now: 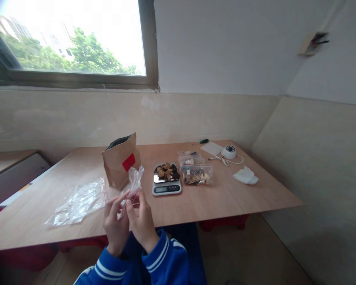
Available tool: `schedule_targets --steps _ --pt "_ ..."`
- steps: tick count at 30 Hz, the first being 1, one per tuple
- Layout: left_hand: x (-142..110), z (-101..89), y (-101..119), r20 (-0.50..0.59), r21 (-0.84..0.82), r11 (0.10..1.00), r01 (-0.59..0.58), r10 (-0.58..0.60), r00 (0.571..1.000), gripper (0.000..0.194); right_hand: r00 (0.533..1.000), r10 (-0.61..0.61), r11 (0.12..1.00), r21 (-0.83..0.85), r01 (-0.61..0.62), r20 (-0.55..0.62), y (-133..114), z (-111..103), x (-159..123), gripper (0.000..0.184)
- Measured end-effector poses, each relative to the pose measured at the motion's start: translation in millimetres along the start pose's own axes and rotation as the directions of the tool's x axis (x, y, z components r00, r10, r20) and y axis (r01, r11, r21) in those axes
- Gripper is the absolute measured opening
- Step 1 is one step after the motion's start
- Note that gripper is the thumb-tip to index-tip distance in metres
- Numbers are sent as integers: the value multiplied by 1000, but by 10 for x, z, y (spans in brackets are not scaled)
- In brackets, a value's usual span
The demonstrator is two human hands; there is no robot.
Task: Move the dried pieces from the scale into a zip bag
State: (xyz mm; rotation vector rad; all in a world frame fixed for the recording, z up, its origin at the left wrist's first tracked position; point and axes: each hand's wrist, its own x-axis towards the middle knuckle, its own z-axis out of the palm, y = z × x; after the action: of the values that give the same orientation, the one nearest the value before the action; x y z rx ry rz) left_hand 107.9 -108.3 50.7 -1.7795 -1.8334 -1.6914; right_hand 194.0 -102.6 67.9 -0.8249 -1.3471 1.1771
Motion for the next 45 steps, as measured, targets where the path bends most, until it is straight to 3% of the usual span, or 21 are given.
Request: schedule_targets --steps 7,11,15,18,21,23,27,29,31,35,40,43,45 --pt "-69 -27 -82 78 -98 994 -40 48 996 38 997 58 996 67 -55 -52 81 -51 87 26" --pt "7 -109 -154 -50 -15 994 -112 111 993 38 990 114 987 125 -103 -88 52 -129 85 29" --pt "126 -185 -298 -192 123 986 -116 138 972 35 977 127 991 74 -116 -172 -50 -329 59 31" --pt "149 -141 -388 -16 214 968 -130 137 990 31 971 89 994 -36 -100 -221 -128 -482 19 28" --pt "108 -43 -341 176 186 977 -105 72 982 36 969 30 978 -195 -80 -247 -168 -550 -18 27" --pt "68 -3 -233 233 71 993 -95 76 969 41 969 -9 959 -275 -62 -247 -174 -550 -31 26" --pt "-5 7 -26 351 -234 958 -165 242 904 49 981 -17 950 -308 -45 -194 -171 -528 -30 26" --pt "-36 27 1 340 -284 938 -197 290 895 59 990 4 959 -281 -44 -143 -170 -523 -29 28" --pt "-59 66 -21 281 -297 931 -214 299 912 62 996 25 971 -236 -44 -82 -162 -526 -33 30" --pt "-51 131 -103 163 -330 917 -224 289 944 51 997 57 978 -199 -66 -49 -91 -591 -12 29" --pt "104 118 -151 51 -277 953 -122 141 989 37 979 5 957 -282 -63 -202 26 -913 230 31" --pt "234 144 -165 64 -290 955 -62 85 994 30 994 8 958 -283 -39 -109 8 -1152 444 34" --pt "307 198 -175 83 -329 944 -26 57 995 25 998 -42 924 -381 23 -43 -15 -1280 569 34"
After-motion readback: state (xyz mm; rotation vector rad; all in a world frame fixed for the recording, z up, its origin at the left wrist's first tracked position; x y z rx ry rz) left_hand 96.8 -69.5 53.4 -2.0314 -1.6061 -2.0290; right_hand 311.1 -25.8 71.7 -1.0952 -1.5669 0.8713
